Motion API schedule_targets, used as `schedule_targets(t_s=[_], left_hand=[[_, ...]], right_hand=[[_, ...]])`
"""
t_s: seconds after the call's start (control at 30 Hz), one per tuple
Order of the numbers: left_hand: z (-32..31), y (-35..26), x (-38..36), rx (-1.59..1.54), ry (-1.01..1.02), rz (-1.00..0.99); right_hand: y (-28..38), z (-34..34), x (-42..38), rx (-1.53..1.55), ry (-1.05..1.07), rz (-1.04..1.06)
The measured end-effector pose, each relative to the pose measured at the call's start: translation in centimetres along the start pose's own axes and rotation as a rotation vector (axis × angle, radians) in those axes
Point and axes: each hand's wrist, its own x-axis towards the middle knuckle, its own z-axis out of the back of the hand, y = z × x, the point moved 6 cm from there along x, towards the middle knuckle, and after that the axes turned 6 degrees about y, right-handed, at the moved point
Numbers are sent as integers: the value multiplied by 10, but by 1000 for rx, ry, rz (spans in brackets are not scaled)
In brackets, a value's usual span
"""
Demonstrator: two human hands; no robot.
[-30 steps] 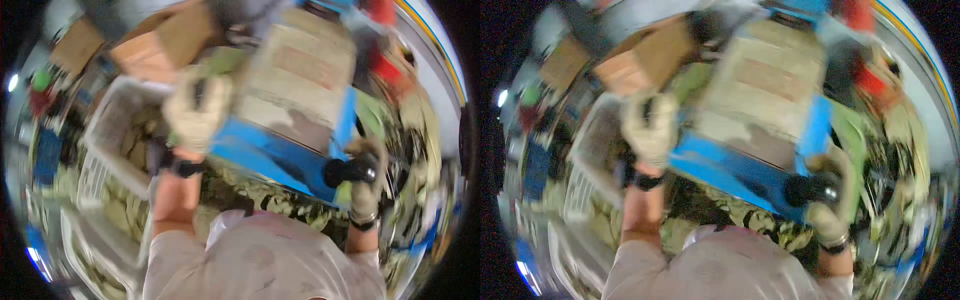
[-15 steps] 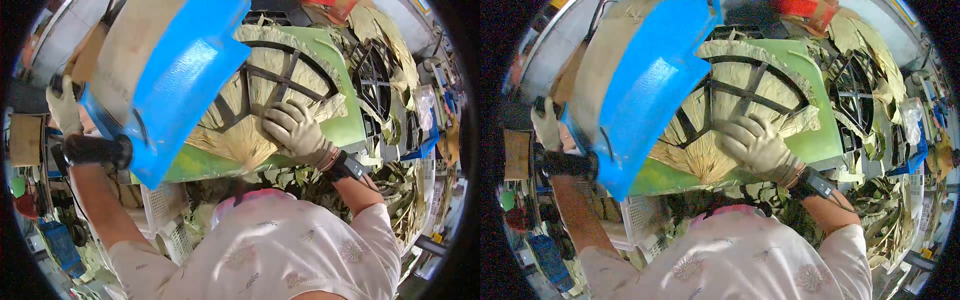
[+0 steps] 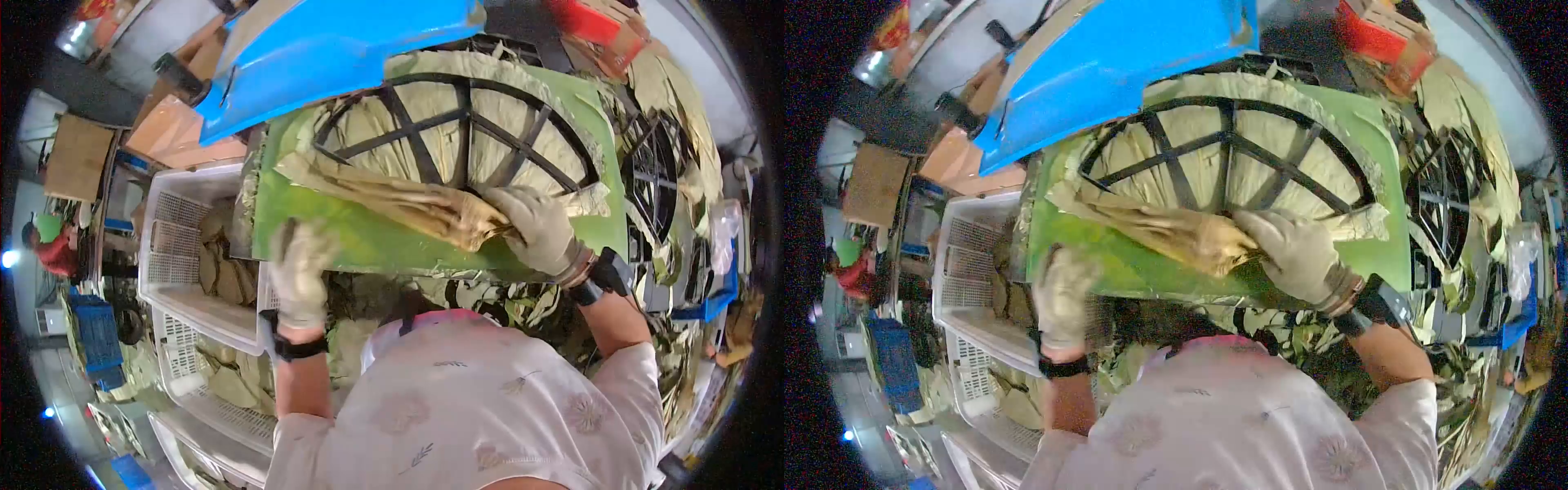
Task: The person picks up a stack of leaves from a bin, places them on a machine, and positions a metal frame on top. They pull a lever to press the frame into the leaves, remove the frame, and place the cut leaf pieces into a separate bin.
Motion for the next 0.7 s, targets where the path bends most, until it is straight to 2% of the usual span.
schedule_targets(t_s=[0.03,0.07,0.2,0.27,0.3,0.33,0.4,0.43,0.47,0.5,0.53,0.57,0.6,0.63,0.67,0.7], left_hand=[[-15,10,1,-94,103,206],[-28,19,6,-146,125,283],[-51,27,56,-221,43,278],[-45,29,89,7,-44,203],[-36,40,96,4,-20,199],[-44,5,97,596,17,-353],[-81,-15,81,702,74,-798],[-112,-40,64,254,118,-626],[-135,-54,47,402,171,-726],[-158,-63,32,382,194,-722],[-185,-58,23,246,328,-472],[-207,-44,16,112,455,-220],[-223,-33,8,229,584,-259],[-236,-19,2,347,711,-301],[-242,-25,-7,674,661,-677],[-242,-20,-7,654,677,-676]], right_hand=[[3,3,1,-5,-8,22],[3,5,2,25,0,5],[-2,1,-1,58,15,2],[-4,-1,-6,70,56,-81],[-6,-3,-10,49,125,-142],[-4,4,-15,75,81,-157],[-6,18,-35,85,11,-191],[-11,29,-51,206,-72,-213],[-15,41,-70,325,-149,-233],[-14,64,-90,401,-250,-225],[-35,67,-126,424,-208,-365],[-35,87,-154,499,-390,-400],[-53,96,-205,662,-468,-801],[-55,112,-251,742,-803,-794],[-66,129,-314,455,-813,-884],[-55,150,-374,315,-926,-940]])
